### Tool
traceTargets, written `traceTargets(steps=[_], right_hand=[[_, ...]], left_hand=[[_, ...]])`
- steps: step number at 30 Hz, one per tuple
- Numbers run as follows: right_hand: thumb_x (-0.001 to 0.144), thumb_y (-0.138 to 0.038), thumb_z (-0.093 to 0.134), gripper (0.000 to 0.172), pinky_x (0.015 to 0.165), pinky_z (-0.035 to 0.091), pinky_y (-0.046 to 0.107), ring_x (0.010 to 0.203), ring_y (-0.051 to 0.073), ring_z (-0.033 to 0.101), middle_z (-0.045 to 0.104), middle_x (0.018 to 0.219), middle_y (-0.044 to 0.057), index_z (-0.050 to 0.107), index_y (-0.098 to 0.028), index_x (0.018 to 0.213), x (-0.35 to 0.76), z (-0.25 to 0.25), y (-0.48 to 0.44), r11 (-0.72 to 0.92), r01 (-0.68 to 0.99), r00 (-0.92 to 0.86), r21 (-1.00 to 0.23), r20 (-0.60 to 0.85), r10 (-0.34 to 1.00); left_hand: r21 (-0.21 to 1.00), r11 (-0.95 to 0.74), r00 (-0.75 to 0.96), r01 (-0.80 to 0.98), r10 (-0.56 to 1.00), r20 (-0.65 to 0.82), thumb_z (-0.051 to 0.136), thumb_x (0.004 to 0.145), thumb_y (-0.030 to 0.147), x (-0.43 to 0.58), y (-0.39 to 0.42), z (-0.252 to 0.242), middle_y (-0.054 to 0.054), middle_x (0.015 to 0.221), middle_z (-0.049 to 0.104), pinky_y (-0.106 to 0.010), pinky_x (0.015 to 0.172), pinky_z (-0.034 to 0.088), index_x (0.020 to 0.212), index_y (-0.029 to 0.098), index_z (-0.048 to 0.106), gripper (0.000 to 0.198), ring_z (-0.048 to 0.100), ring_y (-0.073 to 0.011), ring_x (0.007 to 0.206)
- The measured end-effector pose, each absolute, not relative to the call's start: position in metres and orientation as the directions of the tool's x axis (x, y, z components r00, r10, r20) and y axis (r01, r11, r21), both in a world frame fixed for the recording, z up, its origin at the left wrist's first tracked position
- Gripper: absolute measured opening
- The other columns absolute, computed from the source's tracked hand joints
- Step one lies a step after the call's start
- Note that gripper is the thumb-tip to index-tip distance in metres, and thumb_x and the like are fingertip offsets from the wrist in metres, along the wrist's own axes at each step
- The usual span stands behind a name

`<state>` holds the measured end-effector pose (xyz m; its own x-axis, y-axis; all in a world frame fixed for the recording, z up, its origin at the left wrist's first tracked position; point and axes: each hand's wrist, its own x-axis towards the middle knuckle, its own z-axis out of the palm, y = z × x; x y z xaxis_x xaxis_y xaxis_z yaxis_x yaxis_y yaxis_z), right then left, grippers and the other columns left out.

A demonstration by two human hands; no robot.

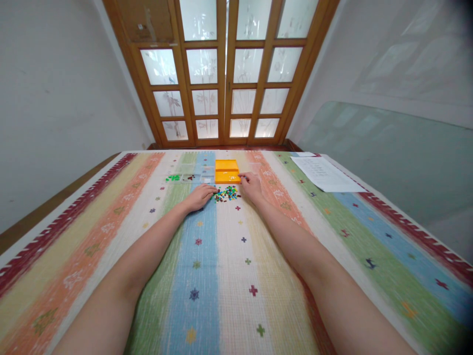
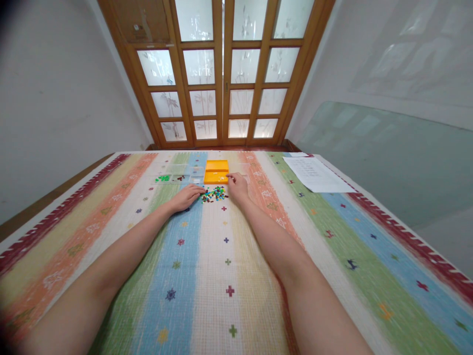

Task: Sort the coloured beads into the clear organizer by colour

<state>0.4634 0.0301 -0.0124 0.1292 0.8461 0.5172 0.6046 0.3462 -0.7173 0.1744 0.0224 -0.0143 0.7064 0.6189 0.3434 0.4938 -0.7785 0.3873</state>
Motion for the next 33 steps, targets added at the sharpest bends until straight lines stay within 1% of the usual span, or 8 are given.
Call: traceTargets(steps=[5, 10, 14, 17, 21, 27, 30, 33], right_hand=[[0.090, -0.026, 0.049, 0.032, 0.091, 0.050, 0.038, 0.091, 0.024, 0.064, 0.076, 0.103, 0.010, 0.079, -0.020, 0.102, 0.463, -0.011, 0.029, 0.350, 0.607, 0.125, -0.713, 0.521, 0.844], [0.090, -0.025, 0.050, 0.031, 0.090, 0.051, 0.039, 0.093, 0.025, 0.064, 0.076, 0.105, 0.010, 0.079, -0.020, 0.101, 0.462, -0.010, 0.028, 0.346, 0.604, 0.124, -0.718, 0.513, 0.849], [0.090, -0.025, 0.049, 0.032, 0.089, 0.051, 0.039, 0.091, 0.024, 0.064, 0.076, 0.105, 0.010, 0.078, -0.020, 0.102, 0.461, -0.008, 0.027, 0.342, 0.589, 0.131, -0.732, 0.504, 0.854], [0.089, -0.024, 0.050, 0.031, 0.089, 0.051, 0.039, 0.090, 0.024, 0.064, 0.076, 0.105, 0.009, 0.079, -0.020, 0.101, 0.460, -0.008, 0.026, 0.340, 0.588, 0.134, -0.734, 0.502, 0.854], [0.089, -0.024, 0.050, 0.031, 0.089, 0.051, 0.038, 0.088, 0.023, 0.064, 0.076, 0.103, 0.009, 0.079, -0.020, 0.101, 0.461, -0.010, 0.027, 0.347, 0.594, 0.128, -0.726, 0.511, 0.850], [0.091, -0.026, 0.049, 0.031, 0.088, 0.051, 0.037, 0.089, 0.023, 0.064, 0.076, 0.105, 0.008, 0.078, -0.021, 0.102, 0.463, -0.014, 0.031, 0.355, 0.595, 0.116, -0.721, 0.514, 0.850], [0.091, -0.025, 0.050, 0.030, 0.087, 0.050, 0.036, 0.089, 0.022, 0.065, 0.075, 0.104, 0.009, 0.078, -0.020, 0.102, 0.463, -0.016, 0.032, 0.368, 0.593, 0.110, -0.716, 0.525, 0.844], [0.091, -0.024, 0.050, 0.029, 0.087, 0.050, 0.036, 0.089, 0.022, 0.064, 0.075, 0.104, 0.009, 0.078, -0.019, 0.101, 0.464, -0.016, 0.033, 0.374, 0.597, 0.104, -0.710, 0.530, 0.841]], left_hand=[[0.508, -0.731, 0.645, 0.457, 0.665, 0.377, 0.038, 0.106, 0.038, 0.173, 0.022, -0.014, -0.008, 0.134, 0.071, -0.049, 0.119, 0.041, 0.128, 0.023, 0.071, 0.043, 0.060, -0.0231, 0.130], [0.703, -0.578, 0.414, 0.415, 0.808, 0.420, 0.040, 0.105, 0.045, 0.163, 0.030, -0.013, -0.007, 0.136, 0.069, -0.046, 0.118, 0.043, 0.127, 0.023, 0.071, 0.044, 0.060, -0.0226, 0.130], [0.871, -0.383, 0.121, 0.307, 0.924, 0.364, 0.042, 0.103, 0.050, 0.148, 0.044, -0.017, -0.009, 0.134, 0.069, -0.039, 0.096, 0.056, 0.129, 0.022, 0.070, 0.047, 0.069, -0.0206, 0.107], [0.951, -0.265, -0.046, 0.157, 0.960, 0.275, 0.047, 0.099, 0.050, 0.137, 0.054, -0.021, -0.011, 0.122, 0.072, -0.033, 0.080, 0.057, 0.128, 0.019, 0.070, 0.048, 0.070, -0.0182, 0.090], [0.985, -0.170, -0.163, 0.034, 0.971, 0.174, 0.052, 0.096, 0.048, 0.127, 0.062, -0.025, -0.008, 0.088, 0.073, -0.028, 0.072, 0.054, 0.129, 0.014, 0.069, 0.050, 0.068, -0.0163, 0.076], [0.990, -0.136, -0.210, 0.039, 0.968, 0.141, 0.048, 0.097, 0.044, 0.125, 0.065, -0.026, -0.005, 0.078, 0.071, -0.027, 0.073, 0.054, 0.133, 0.013, 0.066, 0.051, 0.067, -0.0152, 0.072], [0.980, -0.157, -0.222, 0.121, 0.958, 0.181, 0.045, 0.098, 0.040, 0.128, 0.062, -0.025, -0.006, 0.084, 0.071, -0.029, 0.074, 0.055, 0.133, 0.013, 0.065, 0.048, 0.066, -0.0157, 0.073], [0.909, -0.282, -0.128, 0.308, 0.934, 0.333, 0.046, 0.097, 0.034, 0.134, 0.055, -0.023, -0.009, 0.107, 0.072, -0.033, 0.081, 0.056, 0.123, 0.016, 0.070, 0.039, 0.067, -0.0161, 0.079]])
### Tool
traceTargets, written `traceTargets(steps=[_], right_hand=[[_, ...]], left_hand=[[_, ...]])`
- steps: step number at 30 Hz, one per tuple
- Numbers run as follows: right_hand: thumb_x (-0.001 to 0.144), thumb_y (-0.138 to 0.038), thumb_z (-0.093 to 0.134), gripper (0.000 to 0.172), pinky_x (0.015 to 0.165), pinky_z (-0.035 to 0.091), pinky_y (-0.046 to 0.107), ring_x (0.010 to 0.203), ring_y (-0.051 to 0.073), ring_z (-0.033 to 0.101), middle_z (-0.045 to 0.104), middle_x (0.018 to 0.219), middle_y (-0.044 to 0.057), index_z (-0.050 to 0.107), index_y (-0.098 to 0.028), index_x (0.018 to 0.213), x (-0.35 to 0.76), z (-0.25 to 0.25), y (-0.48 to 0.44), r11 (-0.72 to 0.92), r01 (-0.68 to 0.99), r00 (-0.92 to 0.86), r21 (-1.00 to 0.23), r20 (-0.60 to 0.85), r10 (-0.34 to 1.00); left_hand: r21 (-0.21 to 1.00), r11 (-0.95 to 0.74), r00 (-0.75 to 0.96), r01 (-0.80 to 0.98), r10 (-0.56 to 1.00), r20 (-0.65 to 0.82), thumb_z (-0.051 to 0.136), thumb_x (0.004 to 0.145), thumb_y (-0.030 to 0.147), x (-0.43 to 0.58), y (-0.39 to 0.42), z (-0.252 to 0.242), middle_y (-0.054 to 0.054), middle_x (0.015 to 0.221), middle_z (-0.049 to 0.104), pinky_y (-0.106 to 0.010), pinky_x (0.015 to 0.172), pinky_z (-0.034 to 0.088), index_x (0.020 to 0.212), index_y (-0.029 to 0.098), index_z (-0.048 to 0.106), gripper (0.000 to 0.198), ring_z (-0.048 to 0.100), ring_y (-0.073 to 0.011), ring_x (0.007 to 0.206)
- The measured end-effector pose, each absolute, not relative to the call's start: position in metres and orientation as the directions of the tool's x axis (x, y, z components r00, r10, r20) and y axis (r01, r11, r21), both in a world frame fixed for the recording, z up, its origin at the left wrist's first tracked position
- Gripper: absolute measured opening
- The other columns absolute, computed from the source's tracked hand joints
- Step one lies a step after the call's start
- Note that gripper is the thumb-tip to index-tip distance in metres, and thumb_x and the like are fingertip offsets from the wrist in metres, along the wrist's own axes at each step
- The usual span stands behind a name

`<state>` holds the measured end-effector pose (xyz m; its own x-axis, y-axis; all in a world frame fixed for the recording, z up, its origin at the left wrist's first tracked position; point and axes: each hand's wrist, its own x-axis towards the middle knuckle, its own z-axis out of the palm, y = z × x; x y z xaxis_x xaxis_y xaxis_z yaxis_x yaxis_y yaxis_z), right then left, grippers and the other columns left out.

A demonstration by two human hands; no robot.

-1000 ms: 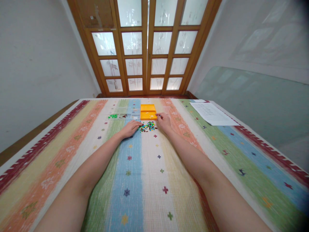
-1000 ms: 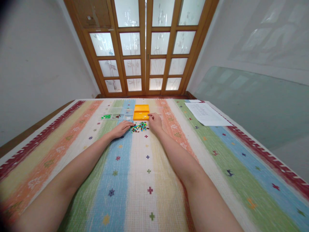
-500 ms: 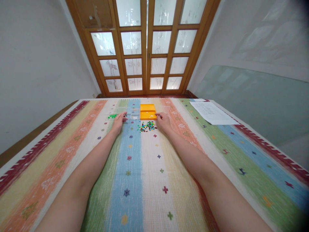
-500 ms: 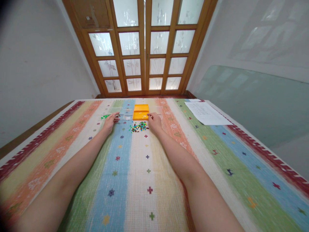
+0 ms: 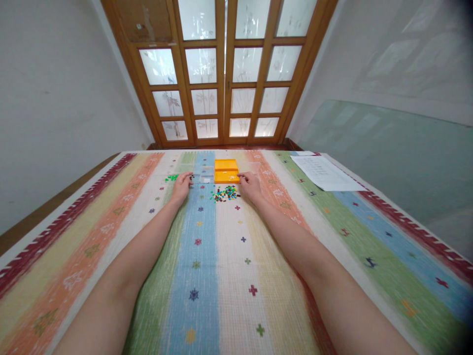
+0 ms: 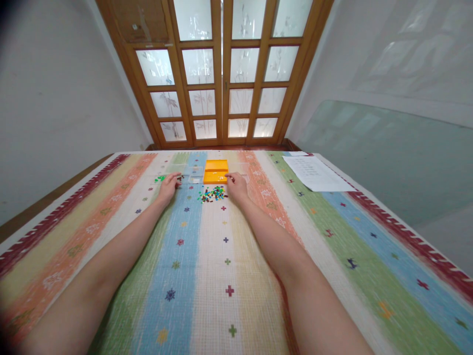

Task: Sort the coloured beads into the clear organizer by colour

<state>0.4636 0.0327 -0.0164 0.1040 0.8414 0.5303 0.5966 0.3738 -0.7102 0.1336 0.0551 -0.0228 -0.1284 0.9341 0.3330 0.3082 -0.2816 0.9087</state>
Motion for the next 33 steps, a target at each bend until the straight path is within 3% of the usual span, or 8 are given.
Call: traceTargets(steps=[4, 7, 10, 17, 33], right_hand=[[0.092, -0.023, 0.051, 0.029, 0.087, 0.049, 0.035, 0.089, 0.022, 0.064, 0.075, 0.104, 0.008, 0.078, -0.020, 0.101, 0.464, -0.018, 0.034, 0.377, 0.601, 0.099, -0.705, 0.534, 0.840], [0.092, -0.023, 0.051, 0.028, 0.085, 0.049, 0.035, 0.088, 0.021, 0.064, 0.075, 0.104, 0.008, 0.077, -0.020, 0.101, 0.464, -0.019, 0.034, 0.379, 0.592, 0.104, -0.711, 0.534, 0.839], [0.092, -0.023, 0.051, 0.028, 0.085, 0.049, 0.035, 0.088, 0.021, 0.064, 0.075, 0.103, 0.008, 0.077, -0.019, 0.101, 0.463, -0.019, 0.035, 0.385, 0.583, 0.100, -0.715, 0.534, 0.840], [0.092, -0.023, 0.051, 0.027, 0.085, 0.050, 0.035, 0.088, 0.022, 0.063, 0.074, 0.101, 0.008, 0.077, -0.020, 0.099, 0.463, -0.020, 0.034, 0.386, 0.586, 0.099, -0.713, 0.535, 0.839], [0.091, -0.024, 0.050, 0.027, 0.085, 0.050, 0.035, 0.088, 0.022, 0.064, 0.074, 0.102, 0.008, 0.076, -0.020, 0.097, 0.462, -0.016, 0.032, 0.372, 0.582, 0.090, -0.723, 0.513, 0.854]], left_hand=[[0.650, -0.537, 0.246, 0.538, 0.837, 0.488, 0.053, 0.096, 0.028, 0.149, 0.039, -0.017, -0.009, 0.122, 0.068, -0.042, 0.103, 0.052, 0.110, 0.020, 0.075, 0.027, 0.066, -0.0221, 0.106], [0.452, -0.654, 0.474, 0.606, 0.754, 0.456, 0.055, 0.096, 0.027, 0.161, 0.025, -0.012, -0.009, 0.127, 0.066, -0.045, 0.112, 0.046, 0.115, 0.022, 0.075, 0.028, 0.060, -0.0248, 0.121], [0.347, -0.695, 0.567, 0.630, 0.717, 0.406, 0.056, 0.095, 0.026, 0.169, 0.017, -0.008, -0.009, 0.133, 0.063, -0.046, 0.115, 0.045, 0.120, 0.024, 0.074, 0.031, 0.057, -0.0261, 0.126], [0.313, -0.677, 0.581, 0.666, 0.735, 0.350, 0.056, 0.095, 0.025, 0.171, 0.015, -0.008, -0.009, 0.119, 0.069, -0.045, 0.110, 0.046, 0.115, 0.026, 0.076, 0.029, 0.060, -0.0270, 0.118], [0.343, -0.621, 0.501, 0.705, 0.778, 0.378, 0.059, 0.092, 0.023, 0.164, 0.019, -0.008, -0.010, 0.103, 0.069, -0.044, 0.098, 0.046, 0.096, 0.021, 0.075, 0.017, 0.060, -0.0277, 0.104]])
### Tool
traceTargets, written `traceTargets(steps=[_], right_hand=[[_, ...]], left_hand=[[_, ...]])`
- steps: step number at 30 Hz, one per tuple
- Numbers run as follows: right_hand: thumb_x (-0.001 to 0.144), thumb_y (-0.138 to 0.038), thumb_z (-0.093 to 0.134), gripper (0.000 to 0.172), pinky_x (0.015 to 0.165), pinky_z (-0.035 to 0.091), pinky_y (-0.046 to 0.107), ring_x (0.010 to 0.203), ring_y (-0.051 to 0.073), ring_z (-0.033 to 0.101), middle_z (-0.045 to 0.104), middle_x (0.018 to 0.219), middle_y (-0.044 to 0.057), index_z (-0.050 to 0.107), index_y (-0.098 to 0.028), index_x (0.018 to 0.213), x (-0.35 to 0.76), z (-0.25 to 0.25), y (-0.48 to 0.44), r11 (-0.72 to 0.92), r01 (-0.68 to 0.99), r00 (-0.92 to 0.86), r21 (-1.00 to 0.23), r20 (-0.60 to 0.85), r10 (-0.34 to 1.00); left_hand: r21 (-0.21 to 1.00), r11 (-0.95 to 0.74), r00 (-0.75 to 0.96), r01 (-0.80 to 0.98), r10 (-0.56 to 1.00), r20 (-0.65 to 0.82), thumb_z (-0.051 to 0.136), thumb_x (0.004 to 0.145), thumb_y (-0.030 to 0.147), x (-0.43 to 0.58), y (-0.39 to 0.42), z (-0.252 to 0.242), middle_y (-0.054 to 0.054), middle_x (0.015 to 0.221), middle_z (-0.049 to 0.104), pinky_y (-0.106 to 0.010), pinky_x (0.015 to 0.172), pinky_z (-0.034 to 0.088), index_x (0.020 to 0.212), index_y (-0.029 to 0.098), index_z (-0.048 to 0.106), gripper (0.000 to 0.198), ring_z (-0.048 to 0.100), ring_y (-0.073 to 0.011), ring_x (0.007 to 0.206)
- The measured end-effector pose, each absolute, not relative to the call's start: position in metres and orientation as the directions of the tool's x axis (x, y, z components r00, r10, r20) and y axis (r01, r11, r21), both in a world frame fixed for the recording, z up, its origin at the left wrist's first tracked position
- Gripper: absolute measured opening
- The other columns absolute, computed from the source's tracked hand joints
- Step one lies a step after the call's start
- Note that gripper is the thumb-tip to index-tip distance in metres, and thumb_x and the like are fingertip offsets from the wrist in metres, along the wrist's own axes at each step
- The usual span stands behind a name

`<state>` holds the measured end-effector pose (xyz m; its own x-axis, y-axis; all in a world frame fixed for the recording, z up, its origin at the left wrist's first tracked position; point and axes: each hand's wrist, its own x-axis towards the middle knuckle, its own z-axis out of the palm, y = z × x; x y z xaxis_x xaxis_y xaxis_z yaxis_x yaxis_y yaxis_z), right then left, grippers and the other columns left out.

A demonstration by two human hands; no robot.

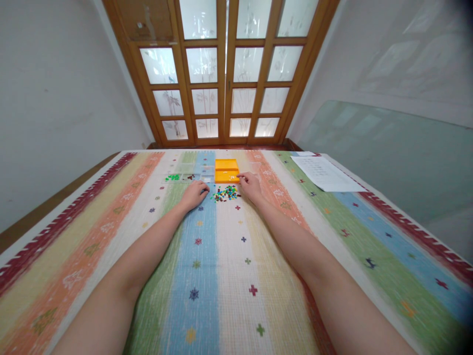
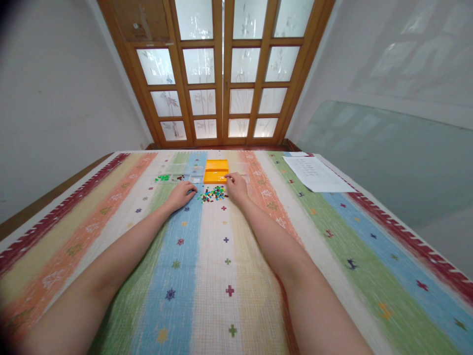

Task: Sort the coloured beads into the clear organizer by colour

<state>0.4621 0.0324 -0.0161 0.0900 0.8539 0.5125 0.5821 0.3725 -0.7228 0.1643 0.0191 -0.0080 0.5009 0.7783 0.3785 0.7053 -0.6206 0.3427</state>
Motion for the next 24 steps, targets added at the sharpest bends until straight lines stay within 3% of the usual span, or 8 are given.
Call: traceTargets(steps=[10, 18, 24], right_hand=[[0.093, -0.027, 0.050, 0.027, 0.086, 0.050, 0.036, 0.089, 0.022, 0.064, 0.074, 0.103, 0.008, 0.076, -0.022, 0.098, 0.464, -0.020, 0.035, 0.389, 0.584, 0.076, -0.712, 0.525, 0.848], [0.092, -0.026, 0.051, 0.026, 0.085, 0.049, 0.035, 0.088, 0.021, 0.064, 0.074, 0.103, 0.007, 0.076, -0.021, 0.098, 0.464, -0.021, 0.036, 0.390, 0.585, 0.076, -0.711, 0.527, 0.847], [0.092, -0.026, 0.051, 0.026, 0.086, 0.050, 0.036, 0.089, 0.021, 0.064, 0.074, 0.104, 0.007, 0.076, -0.021, 0.099, 0.462, -0.017, 0.032, 0.366, 0.589, 0.077, -0.720, 0.502, 0.862]], left_hand=[[0.355, -0.562, 0.442, 0.747, 0.819, 0.365, 0.057, 0.092, 0.024, 0.159, 0.021, -0.006, -0.009, 0.099, 0.070, -0.040, 0.090, 0.050, 0.098, 0.020, 0.072, 0.016, 0.062, -0.0253, 0.095], [0.250, -0.584, 0.492, 0.772, 0.799, 0.346, 0.057, 0.090, 0.024, 0.152, 0.023, -0.002, -0.009, 0.101, 0.070, -0.041, 0.096, 0.048, 0.094, 0.021, 0.072, 0.016, 0.061, -0.0267, 0.102], [0.396, -0.462, 0.315, 0.794, 0.868, 0.383, 0.058, 0.090, 0.028, 0.151, 0.024, -0.002, -0.007, 0.092, 0.072, -0.036, 0.078, 0.048, 0.096, 0.022, 0.070, 0.015, 0.063, -0.0226, 0.082]])
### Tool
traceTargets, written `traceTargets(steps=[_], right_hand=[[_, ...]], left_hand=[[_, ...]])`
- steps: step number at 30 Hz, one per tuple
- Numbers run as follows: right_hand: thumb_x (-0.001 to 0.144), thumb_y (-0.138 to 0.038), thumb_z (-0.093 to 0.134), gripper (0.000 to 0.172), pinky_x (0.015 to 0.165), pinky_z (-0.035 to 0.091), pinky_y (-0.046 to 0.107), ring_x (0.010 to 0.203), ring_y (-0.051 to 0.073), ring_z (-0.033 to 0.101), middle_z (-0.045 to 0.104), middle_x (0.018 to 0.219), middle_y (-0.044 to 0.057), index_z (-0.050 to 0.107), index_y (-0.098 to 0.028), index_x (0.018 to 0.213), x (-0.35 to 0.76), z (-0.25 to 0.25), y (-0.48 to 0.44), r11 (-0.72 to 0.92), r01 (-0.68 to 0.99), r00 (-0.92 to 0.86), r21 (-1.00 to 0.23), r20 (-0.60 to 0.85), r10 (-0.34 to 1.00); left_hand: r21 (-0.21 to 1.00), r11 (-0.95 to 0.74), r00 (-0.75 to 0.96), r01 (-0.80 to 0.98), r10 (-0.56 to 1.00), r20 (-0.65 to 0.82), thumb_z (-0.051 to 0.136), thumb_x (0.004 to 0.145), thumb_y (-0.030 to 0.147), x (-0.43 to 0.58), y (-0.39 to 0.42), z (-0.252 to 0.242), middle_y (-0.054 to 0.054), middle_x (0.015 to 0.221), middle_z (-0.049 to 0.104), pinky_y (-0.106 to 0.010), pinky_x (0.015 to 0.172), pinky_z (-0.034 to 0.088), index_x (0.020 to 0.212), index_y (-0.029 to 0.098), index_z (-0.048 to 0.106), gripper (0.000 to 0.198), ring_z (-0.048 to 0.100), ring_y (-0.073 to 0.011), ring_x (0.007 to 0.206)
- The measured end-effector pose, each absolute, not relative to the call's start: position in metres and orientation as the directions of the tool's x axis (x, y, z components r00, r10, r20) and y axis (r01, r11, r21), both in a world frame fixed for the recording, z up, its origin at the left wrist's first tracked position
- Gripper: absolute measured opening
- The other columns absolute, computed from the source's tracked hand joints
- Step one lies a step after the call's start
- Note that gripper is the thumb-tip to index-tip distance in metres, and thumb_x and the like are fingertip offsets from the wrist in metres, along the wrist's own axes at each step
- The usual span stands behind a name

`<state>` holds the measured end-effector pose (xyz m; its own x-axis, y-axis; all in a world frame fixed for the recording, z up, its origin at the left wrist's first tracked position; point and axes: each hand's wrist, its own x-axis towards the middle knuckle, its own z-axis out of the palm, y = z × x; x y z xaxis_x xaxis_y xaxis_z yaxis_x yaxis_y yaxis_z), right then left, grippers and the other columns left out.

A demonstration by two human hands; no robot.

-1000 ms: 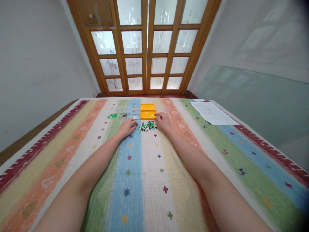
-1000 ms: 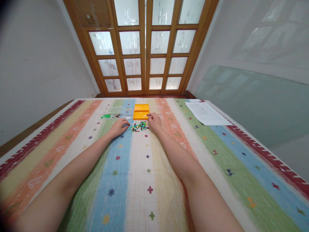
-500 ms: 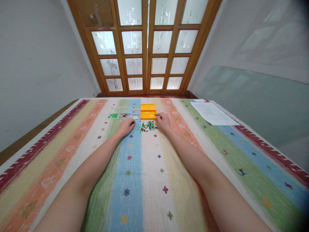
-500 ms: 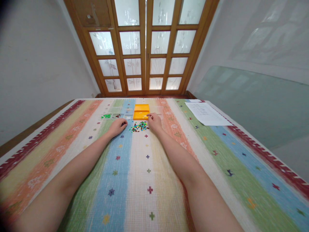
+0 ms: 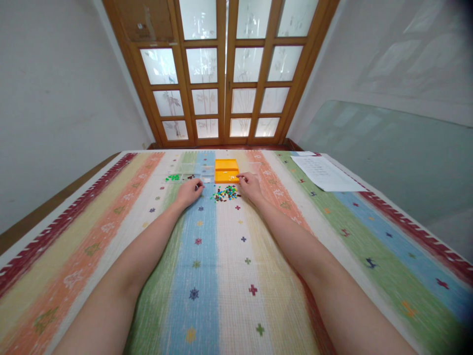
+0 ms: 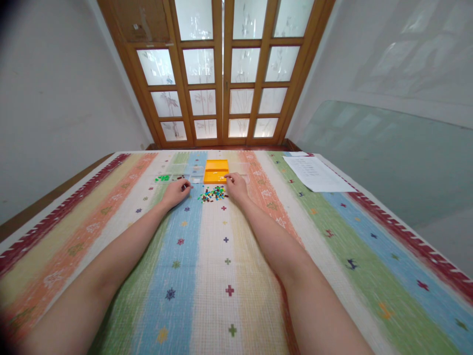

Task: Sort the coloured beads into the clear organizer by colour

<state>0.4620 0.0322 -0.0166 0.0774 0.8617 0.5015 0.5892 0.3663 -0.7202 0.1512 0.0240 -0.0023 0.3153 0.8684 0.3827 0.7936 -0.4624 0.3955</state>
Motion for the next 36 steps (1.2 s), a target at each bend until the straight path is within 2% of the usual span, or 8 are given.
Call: traceTargets(steps=[6, 13, 18, 22, 26, 28, 36], right_hand=[[0.093, -0.027, 0.050, 0.027, 0.087, 0.051, 0.036, 0.089, 0.021, 0.064, 0.074, 0.104, 0.007, 0.076, -0.021, 0.100, 0.462, -0.016, 0.032, 0.362, 0.593, 0.073, -0.719, 0.495, 0.866], [0.093, -0.026, 0.050, 0.027, 0.086, 0.050, 0.035, 0.088, 0.021, 0.064, 0.075, 0.104, 0.007, 0.076, -0.021, 0.101, 0.463, -0.023, 0.036, 0.376, 0.602, 0.055, -0.705, 0.506, 0.861], [0.094, -0.024, 0.052, 0.025, 0.089, 0.050, 0.036, 0.092, 0.022, 0.066, 0.076, 0.102, 0.007, 0.076, -0.022, 0.099, 0.460, -0.022, 0.035, 0.409, 0.646, -0.022, -0.645, 0.520, 0.854], [0.093, -0.021, 0.053, 0.025, 0.089, 0.050, 0.036, 0.096, 0.024, 0.067, 0.077, 0.101, 0.006, 0.077, -0.023, 0.097, 0.464, -0.017, 0.032, 0.420, 0.693, -0.080, -0.586, 0.516, 0.853], [0.092, -0.019, 0.053, 0.024, 0.083, 0.049, 0.034, 0.088, 0.023, 0.067, 0.077, 0.095, 0.005, 0.077, -0.022, 0.094, 0.473, -0.012, 0.031, 0.419, 0.708, -0.137, -0.568, 0.471, 0.871], [0.091, -0.018, 0.054, 0.024, 0.081, 0.048, 0.032, 0.086, 0.023, 0.067, 0.077, 0.092, 0.004, 0.077, -0.022, 0.092, 0.478, -0.012, 0.030, 0.434, 0.710, -0.198, -0.554, 0.435, 0.878], [0.084, -0.016, 0.061, 0.022, 0.071, 0.043, 0.026, 0.072, 0.018, 0.063, 0.073, 0.078, 0.000, 0.076, -0.022, 0.098, 0.481, -0.012, 0.029, 0.473, 0.726, -0.338, -0.498, 0.340, 0.877]], left_hand=[[0.538, -0.327, 0.090, 0.777, 0.903, 0.420, 0.057, 0.085, 0.022, 0.136, 0.032, 0.000, -0.004, 0.087, 0.072, -0.032, 0.074, 0.045, 0.098, 0.021, 0.069, 0.017, 0.061, -0.0203, 0.075], [0.700, -0.207, -0.178, 0.683, 0.883, 0.435, 0.053, 0.086, 0.024, 0.107, 0.049, -0.004, -0.002, 0.082, 0.068, -0.030, 0.075, 0.045, 0.100, 0.021, 0.070, 0.022, 0.059, -0.0205, 0.077], [0.828, -0.140, -0.340, 0.542, 0.865, 0.369, 0.053, 0.085, 0.025, 0.088, 0.062, -0.012, -0.001, 0.079, 0.065, -0.027, 0.069, 0.046, 0.101, 0.019, 0.070, 0.024, 0.058, -0.0178, 0.071], [0.920, -0.095, -0.457, 0.380, 0.846, 0.276, 0.055, 0.084, 0.027, 0.079, 0.070, -0.016, -0.002, 0.083, 0.065, -0.024, 0.061, 0.046, 0.113, 0.016, 0.068, 0.034, 0.057, -0.0141, 0.063], [0.954, -0.111, -0.464, 0.279, 0.854, 0.236, 0.057, 0.083, 0.026, 0.078, 0.070, -0.015, -0.004, 0.095, 0.070, -0.023, 0.062, 0.048, 0.133, 0.016, 0.061, 0.051, 0.060, -0.0122, 0.064], [0.958, -0.117, -0.444, 0.263, 0.867, 0.228, 0.056, 0.083, 0.026, 0.081, 0.068, -0.014, -0.007, 0.101, 0.072, -0.023, 0.062, 0.050, 0.136, 0.016, 0.060, 0.054, 0.061, -0.0120, 0.064], [0.897, -0.149, -0.301, 0.417, 0.908, 0.291, 0.056, 0.086, 0.027, 0.087, 0.070, -0.020, -0.006, 0.101, 0.075, -0.027, 0.070, 0.052, 0.123, 0.018, 0.068, 0.040, 0.064, -0.0153, 0.070]])
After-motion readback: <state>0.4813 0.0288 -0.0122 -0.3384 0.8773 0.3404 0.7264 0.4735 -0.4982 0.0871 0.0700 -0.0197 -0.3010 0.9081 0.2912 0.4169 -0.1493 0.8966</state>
